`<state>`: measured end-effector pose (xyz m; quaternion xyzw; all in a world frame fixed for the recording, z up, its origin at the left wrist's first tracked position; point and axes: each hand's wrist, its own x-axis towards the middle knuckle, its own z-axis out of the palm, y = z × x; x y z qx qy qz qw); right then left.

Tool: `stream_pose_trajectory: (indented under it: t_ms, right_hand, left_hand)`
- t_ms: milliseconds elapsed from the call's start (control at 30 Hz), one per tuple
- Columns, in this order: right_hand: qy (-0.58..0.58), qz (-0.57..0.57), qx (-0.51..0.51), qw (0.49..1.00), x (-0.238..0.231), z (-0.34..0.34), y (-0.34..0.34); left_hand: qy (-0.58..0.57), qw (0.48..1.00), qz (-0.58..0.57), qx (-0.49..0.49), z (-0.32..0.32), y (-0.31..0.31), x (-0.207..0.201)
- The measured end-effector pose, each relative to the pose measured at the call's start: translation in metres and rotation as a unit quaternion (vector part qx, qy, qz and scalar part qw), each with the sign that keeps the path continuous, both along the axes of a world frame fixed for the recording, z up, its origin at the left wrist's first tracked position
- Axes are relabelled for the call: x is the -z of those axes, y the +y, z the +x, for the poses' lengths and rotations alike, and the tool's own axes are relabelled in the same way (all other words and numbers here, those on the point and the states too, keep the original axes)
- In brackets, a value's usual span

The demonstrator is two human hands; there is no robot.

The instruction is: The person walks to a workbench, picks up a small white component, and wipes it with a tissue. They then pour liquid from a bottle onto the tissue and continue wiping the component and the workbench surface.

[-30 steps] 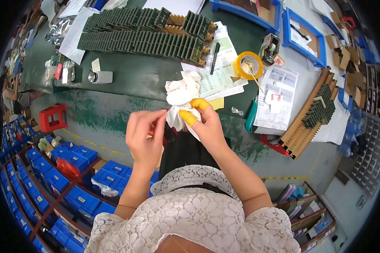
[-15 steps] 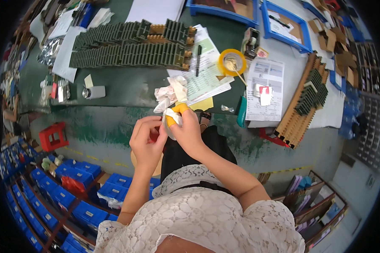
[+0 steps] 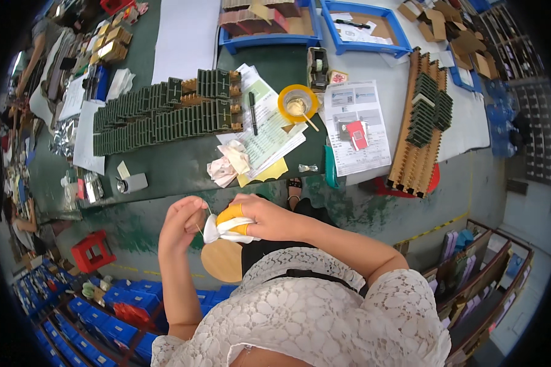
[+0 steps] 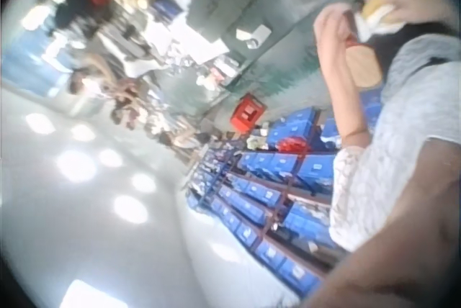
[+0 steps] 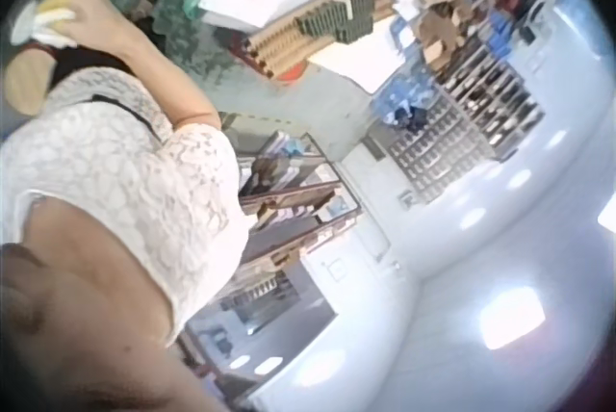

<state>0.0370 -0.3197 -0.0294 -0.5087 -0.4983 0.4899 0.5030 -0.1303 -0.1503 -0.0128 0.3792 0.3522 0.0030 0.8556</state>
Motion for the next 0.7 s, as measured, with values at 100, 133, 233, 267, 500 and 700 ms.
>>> stream_pose_trajectory:
  t_ms: [100,133,233,267,500,700]
  right_hand:
    - [0.155,-0.084,0.074,0.982,-0.011,0.006,0.002]
    - [0.217,-0.131,0.122,0.96,-0.015,0.007,0.004]
    - [0.482,-0.202,0.289,0.802,0.01,0.013,0.015]
    - [0.518,-0.172,0.295,0.784,0.018,0.013,0.013]
    - [0.612,-0.104,0.203,0.757,0.058,0.02,0.006]
    - [0.561,-0.153,0.228,0.781,0.022,0.012,0.012]
  left_hand:
    - [0.029,0.99,-0.065,-0.125,0.003,-0.015,0.03]
    - [0.038,0.98,-0.082,-0.178,0.004,-0.022,0.035]
    - [-0.03,0.99,0.136,-0.015,0.008,-0.038,0.005]
    - [0.029,0.957,0.284,0.059,0.013,-0.043,-0.011]
    - [-0.181,0.957,0.035,-0.223,0.026,-0.03,0.0]
    - [-0.073,0.985,-0.031,-0.154,0.022,-0.033,0.025]
